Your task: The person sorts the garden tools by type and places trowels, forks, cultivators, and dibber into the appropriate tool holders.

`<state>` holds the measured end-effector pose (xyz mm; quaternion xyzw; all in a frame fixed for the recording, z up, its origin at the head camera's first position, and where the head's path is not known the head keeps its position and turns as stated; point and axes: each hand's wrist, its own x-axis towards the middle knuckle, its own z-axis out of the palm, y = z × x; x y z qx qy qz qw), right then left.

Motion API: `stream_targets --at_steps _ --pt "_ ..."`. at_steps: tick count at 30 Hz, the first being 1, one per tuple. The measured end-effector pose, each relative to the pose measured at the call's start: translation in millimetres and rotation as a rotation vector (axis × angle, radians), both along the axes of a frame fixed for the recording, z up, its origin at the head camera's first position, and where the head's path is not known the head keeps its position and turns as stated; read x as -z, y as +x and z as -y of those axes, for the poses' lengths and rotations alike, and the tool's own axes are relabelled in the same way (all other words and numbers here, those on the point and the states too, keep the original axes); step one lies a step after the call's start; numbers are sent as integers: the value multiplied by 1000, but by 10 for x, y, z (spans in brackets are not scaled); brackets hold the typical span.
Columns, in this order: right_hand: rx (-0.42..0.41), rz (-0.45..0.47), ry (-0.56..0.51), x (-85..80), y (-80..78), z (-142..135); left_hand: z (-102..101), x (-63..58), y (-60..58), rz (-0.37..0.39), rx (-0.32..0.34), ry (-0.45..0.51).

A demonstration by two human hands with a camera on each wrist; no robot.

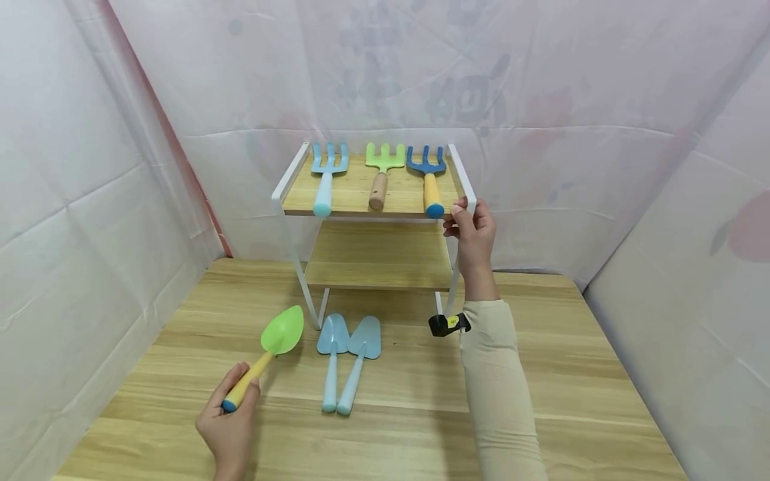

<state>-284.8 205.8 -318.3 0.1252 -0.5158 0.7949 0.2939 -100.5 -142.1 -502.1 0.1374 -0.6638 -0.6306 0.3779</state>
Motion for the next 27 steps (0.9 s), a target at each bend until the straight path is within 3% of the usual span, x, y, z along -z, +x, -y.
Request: stream_targets --at_steps 5,8,9,14,17,18,20,21,24,27 --pt "-9 -10 6 2 8 -9 59 339 -27 -80 37 28" --pt "-5 -15 18 3 7 -11 66 440 -33 -94 48 40" --pt "-4 -16 17 3 6 -11 71 483 -39 -85 36 1" --pt "1 -16 21 7 5 -12 13 377 -7 -180 73 33" --pt "4 -15 26 13 3 -15 -19 303 10 -211 86 36" --pt "5 -15 26 15 2 -16 -16 325 -1 -181 68 4" --pt "6 -19 22 17 -1 -16 -90 106 49 -190 70 41" --pt "9 -22 21 17 -4 -15 -119 20 71 -168 57 11" --pt "17 -35 12 15 -13 -6 -251 -371 162 -138 48 24" --pt "36 -41 14 6 -21 5 -334 -580 198 -112 59 20"
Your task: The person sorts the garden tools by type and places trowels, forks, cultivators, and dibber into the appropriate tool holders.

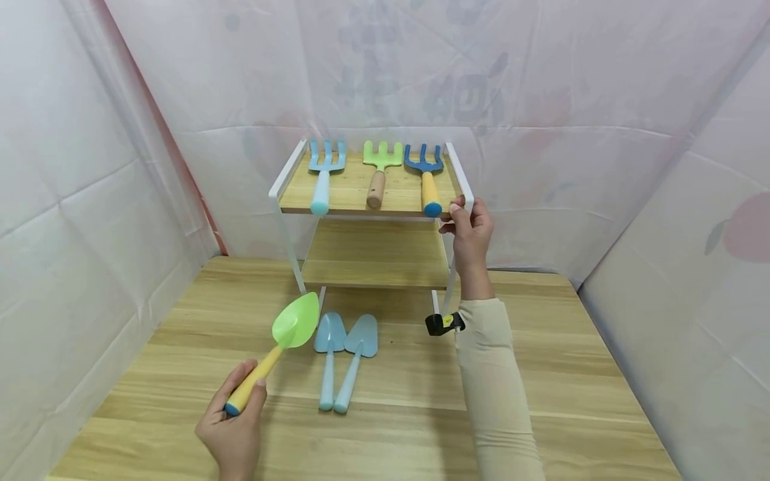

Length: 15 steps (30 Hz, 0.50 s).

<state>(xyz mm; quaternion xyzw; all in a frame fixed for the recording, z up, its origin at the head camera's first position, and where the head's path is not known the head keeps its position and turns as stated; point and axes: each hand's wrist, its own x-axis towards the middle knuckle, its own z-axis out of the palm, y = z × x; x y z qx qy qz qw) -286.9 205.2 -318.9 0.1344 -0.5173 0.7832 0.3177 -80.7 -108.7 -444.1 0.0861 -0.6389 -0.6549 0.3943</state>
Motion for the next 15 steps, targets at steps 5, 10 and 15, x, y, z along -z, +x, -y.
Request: stream_targets --at_steps 5,10,15 --pt "22 7 12 -18 3 23 -38 -28 -31 7 27 25" --pt "46 7 4 -26 -9 33 -65 23 -94 -32 45 8" --pt "58 -9 8 -30 -7 34 -141 -23 -147 -92 45 -20"
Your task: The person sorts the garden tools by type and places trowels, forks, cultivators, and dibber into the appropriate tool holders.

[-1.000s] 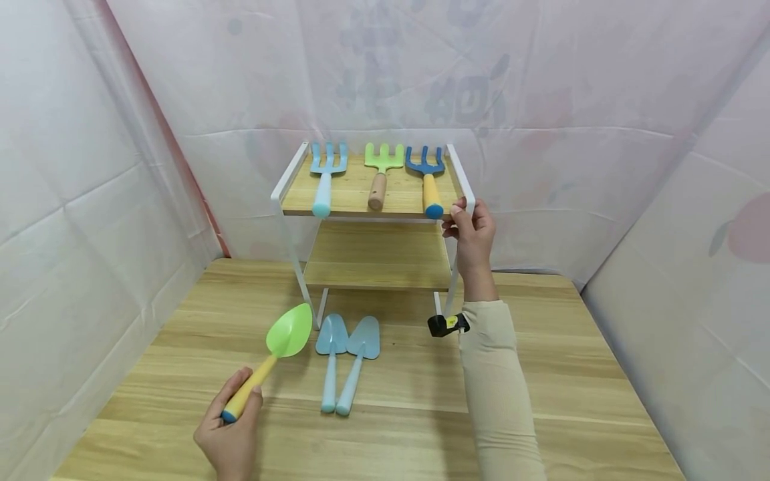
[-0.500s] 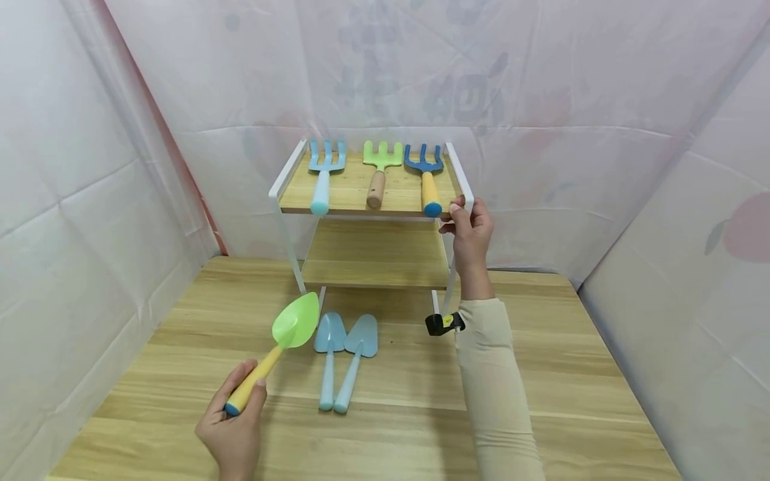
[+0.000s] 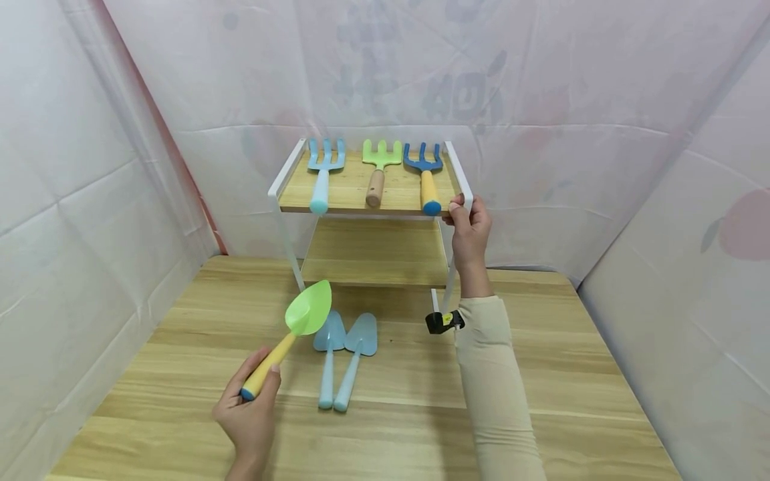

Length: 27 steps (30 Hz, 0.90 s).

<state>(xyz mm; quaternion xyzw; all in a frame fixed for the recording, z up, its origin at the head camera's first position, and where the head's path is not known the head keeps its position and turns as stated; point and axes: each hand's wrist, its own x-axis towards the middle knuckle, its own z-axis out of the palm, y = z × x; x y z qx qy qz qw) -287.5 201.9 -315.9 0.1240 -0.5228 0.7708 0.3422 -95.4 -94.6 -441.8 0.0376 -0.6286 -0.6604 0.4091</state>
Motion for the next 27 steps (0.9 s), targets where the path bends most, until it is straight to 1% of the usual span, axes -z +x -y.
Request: stream_targets --at_steps 2,6,9,12,14,16,22,24,27 --pt "1 -4 9 -1 3 2 -40 -60 -13 -40 0 -3" --pt "-6 -12 15 1 0 -1 -120 -173 -40 -107 -21 -9" --pt "-7 -17 15 7 -11 -9 -160 -205 -76 -133 -24 -19" --pt "-9 -21 14 11 -21 -20 -185 -210 -125 -139 -6 -13" --pt "-10 -23 11 14 -26 -28 -196 -189 -167 -134 6 -6" --pt "-9 -23 12 17 -25 -34 -208 -148 -216 -129 3 3" --pt "-7 -17 24 28 -15 -42 -243 65 -417 -145 -15 46" --pt "-7 -18 23 29 -14 -40 -262 92 -478 -151 -13 58" --pt "-8 -23 14 31 -15 -35 -289 102 -562 -167 -10 64"
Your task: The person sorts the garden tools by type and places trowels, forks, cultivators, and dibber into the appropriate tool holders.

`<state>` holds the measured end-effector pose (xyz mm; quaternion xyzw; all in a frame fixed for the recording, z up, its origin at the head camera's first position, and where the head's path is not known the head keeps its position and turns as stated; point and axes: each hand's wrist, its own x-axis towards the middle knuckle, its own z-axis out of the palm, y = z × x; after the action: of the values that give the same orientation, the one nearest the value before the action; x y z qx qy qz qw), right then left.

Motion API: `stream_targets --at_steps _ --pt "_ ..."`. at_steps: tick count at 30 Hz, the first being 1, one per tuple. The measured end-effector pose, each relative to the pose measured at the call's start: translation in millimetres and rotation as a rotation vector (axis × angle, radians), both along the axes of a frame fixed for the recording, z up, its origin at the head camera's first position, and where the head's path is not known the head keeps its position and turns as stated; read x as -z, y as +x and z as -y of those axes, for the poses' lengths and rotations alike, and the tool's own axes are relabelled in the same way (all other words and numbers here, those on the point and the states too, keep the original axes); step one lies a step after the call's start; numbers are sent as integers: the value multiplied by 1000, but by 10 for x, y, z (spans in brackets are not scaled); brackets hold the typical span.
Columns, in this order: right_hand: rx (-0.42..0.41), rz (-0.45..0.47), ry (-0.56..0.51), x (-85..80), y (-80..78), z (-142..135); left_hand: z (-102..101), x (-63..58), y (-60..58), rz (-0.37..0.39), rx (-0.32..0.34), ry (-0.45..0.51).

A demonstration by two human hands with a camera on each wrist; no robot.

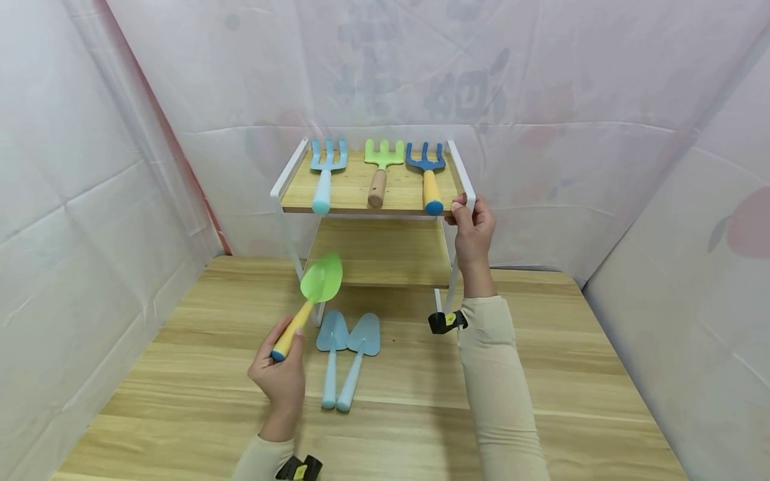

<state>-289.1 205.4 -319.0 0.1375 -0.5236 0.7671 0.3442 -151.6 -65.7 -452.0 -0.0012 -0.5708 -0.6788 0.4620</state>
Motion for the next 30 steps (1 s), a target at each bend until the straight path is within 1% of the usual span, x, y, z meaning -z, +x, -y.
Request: stream_targets --at_steps 3,7,11,14,16,20,22,24,27,29,30 --pt "-3 -1 -7 3 -4 8 -16 6 -81 -22 6 -2" --pt "-1 -1 -14 3 -5 17 -27 -27 -175 -29 11 -14" --pt "1 -7 -18 3 -10 15 -49 -160 -207 -32 16 -29" --pt "2 -11 -23 5 -13 8 -73 -262 -221 -26 22 -19" --pt "2 -12 -30 6 -14 1 -85 -290 -249 -18 23 -8" --pt "-2 -14 -41 8 -11 -14 -110 -311 -323 -1 17 14" --pt "-5 -13 -42 3 -7 -20 -125 -255 -404 -4 3 24" --pt "-6 -13 -41 -2 -2 -24 -152 -268 -437 -1 -6 30" --pt "-9 -17 -45 -8 1 -16 -192 -283 -478 7 -23 48" --pt "-12 -20 -46 -2 -1 -3 -215 -352 -458 23 -18 56" --pt "-14 -20 -48 4 -3 5 -219 -352 -469 30 -19 61"
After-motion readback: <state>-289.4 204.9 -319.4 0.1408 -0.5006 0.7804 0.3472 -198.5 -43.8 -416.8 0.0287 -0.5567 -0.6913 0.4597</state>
